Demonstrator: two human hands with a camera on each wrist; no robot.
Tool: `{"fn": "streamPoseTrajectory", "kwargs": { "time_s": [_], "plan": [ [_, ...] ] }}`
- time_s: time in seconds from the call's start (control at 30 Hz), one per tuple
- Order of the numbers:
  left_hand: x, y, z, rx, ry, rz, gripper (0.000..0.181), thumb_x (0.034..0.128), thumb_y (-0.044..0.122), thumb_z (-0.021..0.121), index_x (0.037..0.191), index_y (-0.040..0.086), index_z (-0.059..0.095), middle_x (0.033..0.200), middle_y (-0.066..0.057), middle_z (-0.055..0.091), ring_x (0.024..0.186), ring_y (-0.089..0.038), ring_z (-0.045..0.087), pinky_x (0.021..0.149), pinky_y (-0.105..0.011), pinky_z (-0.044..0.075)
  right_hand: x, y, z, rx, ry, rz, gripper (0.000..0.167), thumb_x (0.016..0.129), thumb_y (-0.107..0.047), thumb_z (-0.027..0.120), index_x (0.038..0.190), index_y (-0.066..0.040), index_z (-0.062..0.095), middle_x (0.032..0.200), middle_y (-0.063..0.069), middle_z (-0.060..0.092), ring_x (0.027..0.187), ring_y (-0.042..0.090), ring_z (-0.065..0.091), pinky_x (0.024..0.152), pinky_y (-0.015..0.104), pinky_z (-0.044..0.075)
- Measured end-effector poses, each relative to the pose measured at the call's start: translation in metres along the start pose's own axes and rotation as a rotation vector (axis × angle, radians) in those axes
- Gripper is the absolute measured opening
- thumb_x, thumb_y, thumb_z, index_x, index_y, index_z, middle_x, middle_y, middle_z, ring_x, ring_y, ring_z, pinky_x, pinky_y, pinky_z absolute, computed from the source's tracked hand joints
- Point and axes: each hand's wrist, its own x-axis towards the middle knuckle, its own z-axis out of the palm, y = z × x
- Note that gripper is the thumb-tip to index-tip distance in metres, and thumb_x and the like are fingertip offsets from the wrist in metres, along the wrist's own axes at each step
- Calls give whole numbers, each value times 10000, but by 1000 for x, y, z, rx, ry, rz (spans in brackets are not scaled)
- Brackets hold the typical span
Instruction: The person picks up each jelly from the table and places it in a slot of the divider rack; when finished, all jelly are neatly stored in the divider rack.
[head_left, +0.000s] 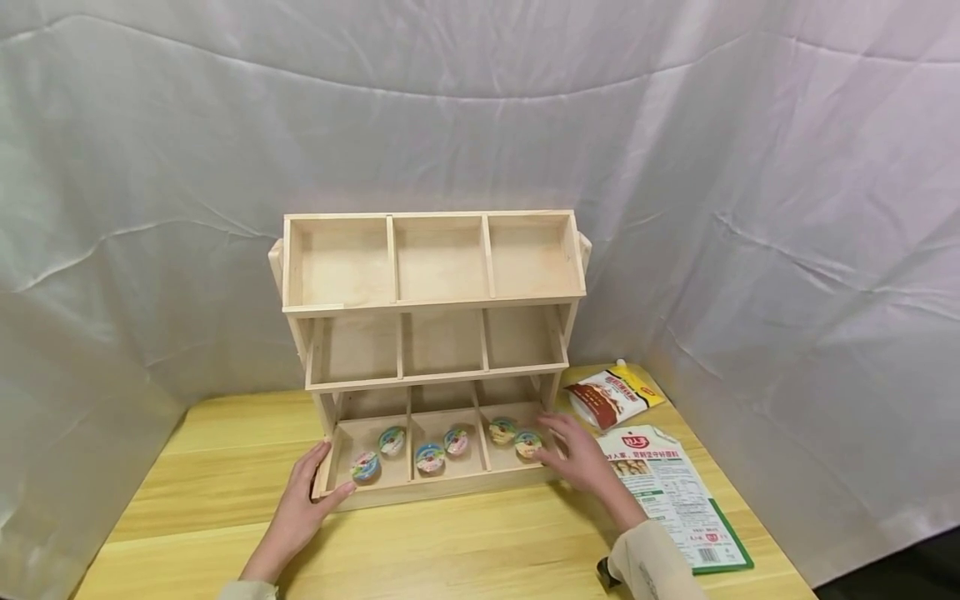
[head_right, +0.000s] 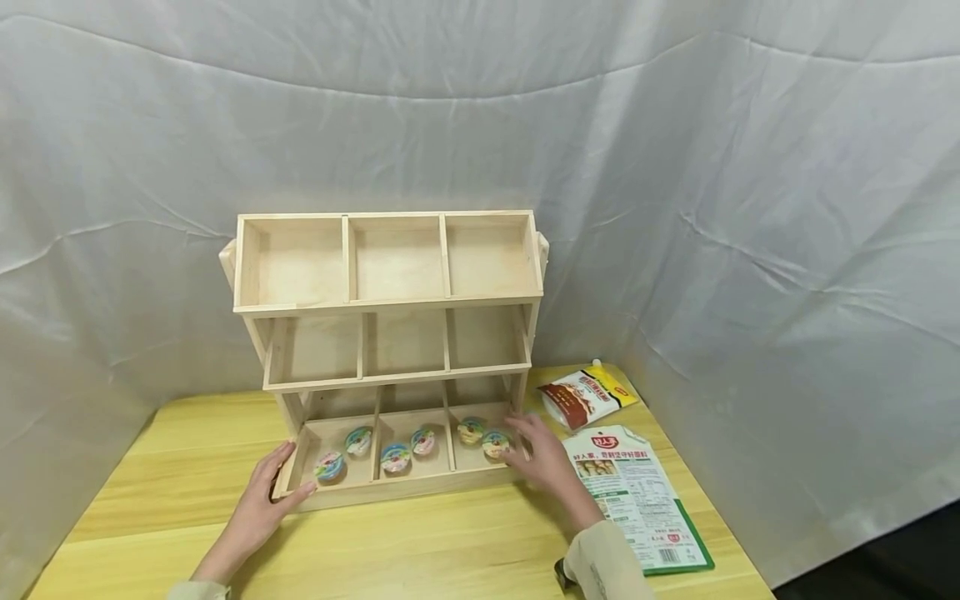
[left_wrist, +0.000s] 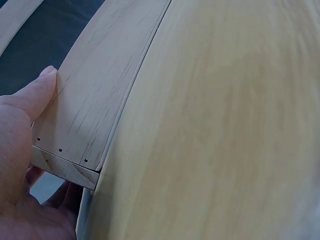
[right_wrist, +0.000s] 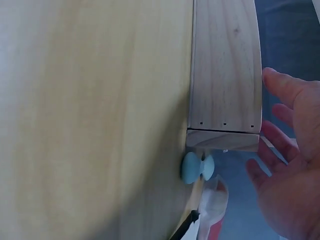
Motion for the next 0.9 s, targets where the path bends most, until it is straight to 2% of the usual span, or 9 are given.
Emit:
{"fn": "streamPoseTrajectory", "kwargs": {
  "time_s": [0.17,0.37,0.43,0.5,0.7,0.9],
  "plan": [
    [0,0,1,-4,-5,-2,887,984,365,724,1629,20,224,1671,-283,159,1484,-573,239,1083,-693,433,-6,3,1,15,5,22,635,897,-230,816,1459,-62,575,1467,177,564,1334,414,545,1123,633,437],
    [0,3,-1,-10,-5,-12,898,974,367,737,1632,28,229,1677,-272,164,1501,-556,219,1140,-769,280,-9,4,0,21,-23,77,654,926,-282,787,1488,-56,541,1536,176,505,1390,442,492,1148,654,397],
    [0,4,-1,-5,-5,-6,896,975,362,736,1630,22,228,1675,-276,165,1498,-557,223,1145,-764,277,-9,4,0,19,-26,91,663,930,-305,781,1492,-52,535,1548,172,496,1396,450,485,1149,662,391],
    [1,4,-1,-2,-1,3,890,975,348,738,1627,13,233,1670,-285,172,1488,-560,240,1144,-744,302,-9,5,0,18,-27,101,668,933,-324,777,1492,-51,534,1549,169,498,1395,453,487,1148,664,390],
    [0,5,0,-22,-6,-3,872,978,314,738,1630,28,234,1671,-276,165,1455,-559,306,1033,-577,528,-9,10,1,28,-34,118,694,926,-355,782,1495,-46,532,1548,172,505,1404,451,480,1158,652,386],
    [-1,4,-1,-25,-6,-4,871,977,298,742,1630,25,234,1671,-275,166,1453,-552,317,1032,-550,535,-9,13,3,39,-26,108,694,914,-346,792,1483,-35,545,1527,185,527,1394,456,492,1151,653,395]
  ]
}}
